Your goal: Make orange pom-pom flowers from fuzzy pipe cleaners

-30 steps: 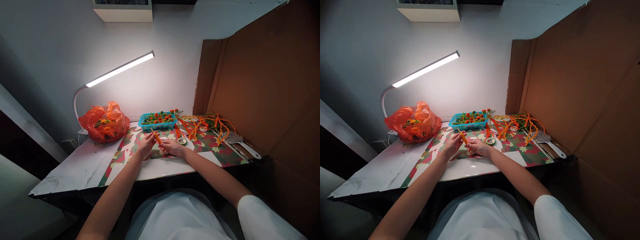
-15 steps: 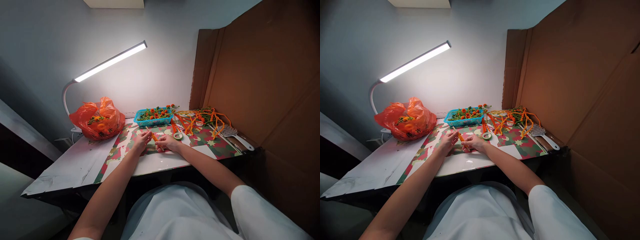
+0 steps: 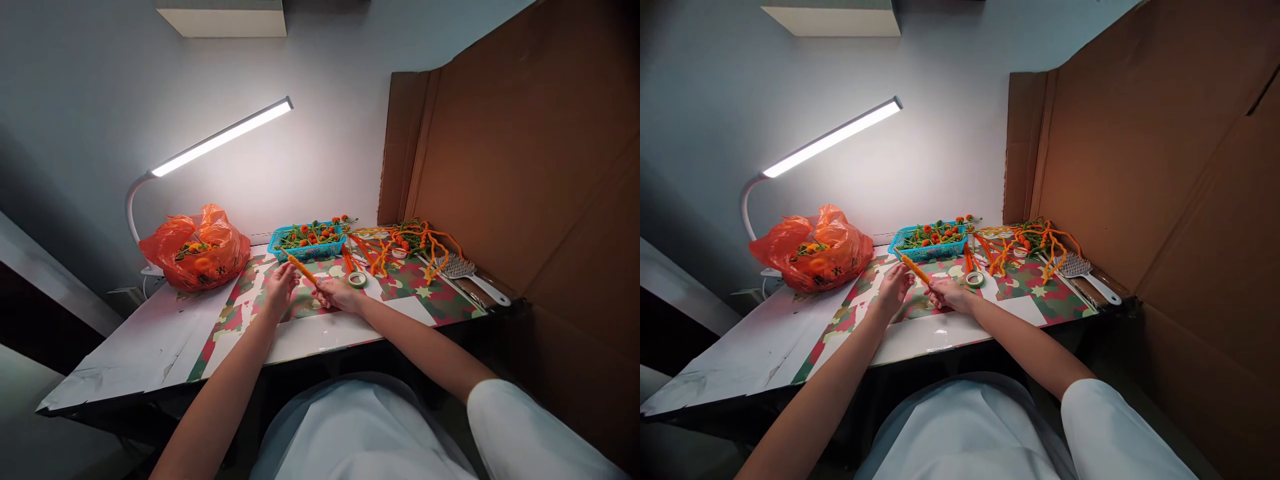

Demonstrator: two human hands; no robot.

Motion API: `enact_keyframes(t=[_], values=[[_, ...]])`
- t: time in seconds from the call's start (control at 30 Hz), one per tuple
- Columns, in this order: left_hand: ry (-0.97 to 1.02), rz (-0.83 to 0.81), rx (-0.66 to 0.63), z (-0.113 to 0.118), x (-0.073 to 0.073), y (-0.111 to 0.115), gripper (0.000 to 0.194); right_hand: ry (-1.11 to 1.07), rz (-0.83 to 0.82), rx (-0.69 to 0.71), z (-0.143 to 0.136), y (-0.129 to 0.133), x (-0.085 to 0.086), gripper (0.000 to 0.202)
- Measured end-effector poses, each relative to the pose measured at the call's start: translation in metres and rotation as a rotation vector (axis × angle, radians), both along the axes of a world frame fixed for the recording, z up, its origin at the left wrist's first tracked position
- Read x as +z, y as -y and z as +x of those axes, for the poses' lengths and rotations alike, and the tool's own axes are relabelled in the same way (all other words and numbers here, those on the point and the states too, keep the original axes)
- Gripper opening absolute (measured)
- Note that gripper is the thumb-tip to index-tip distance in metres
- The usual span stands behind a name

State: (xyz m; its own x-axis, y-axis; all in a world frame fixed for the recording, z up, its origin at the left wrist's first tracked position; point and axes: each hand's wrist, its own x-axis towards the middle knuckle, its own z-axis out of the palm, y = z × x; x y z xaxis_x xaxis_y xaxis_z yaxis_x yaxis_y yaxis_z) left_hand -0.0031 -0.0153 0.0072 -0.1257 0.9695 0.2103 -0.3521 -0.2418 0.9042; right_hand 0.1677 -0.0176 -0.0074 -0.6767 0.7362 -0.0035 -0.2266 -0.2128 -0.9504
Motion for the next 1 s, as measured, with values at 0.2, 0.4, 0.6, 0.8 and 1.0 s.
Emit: enact_keyframes(t=[0.2,0.4,0.6,0.8,1.0], values=[[-0.214,-0.071,-0.245,0.014,-0.006,0.007,0.041,0.06,0.081,0.015,-0.004,-0.003,-0.004,0.04],[-0.164,-0.12,-0.19,0.007,0.0,0.002,0.04,0.257,0.488,-0.185,-0.005,-0.003,-0.003,0.045],[-0.146,-0.135,-0.17,0.004,0.009,0.002,0.042,0.486,0.898,-0.346,0.004,0.001,0.005,0.039],[-0.113,-0.122,-0.127,-0.002,0.011,0.0,0.041,0.548,0.978,-0.343,0.012,-0.001,0.006,0.036],[-0.114,-0.139,-0.099,-0.005,0.011,0.0,0.043,0.584,1.004,-0.328,0.015,-0.004,0.005,0.031]])
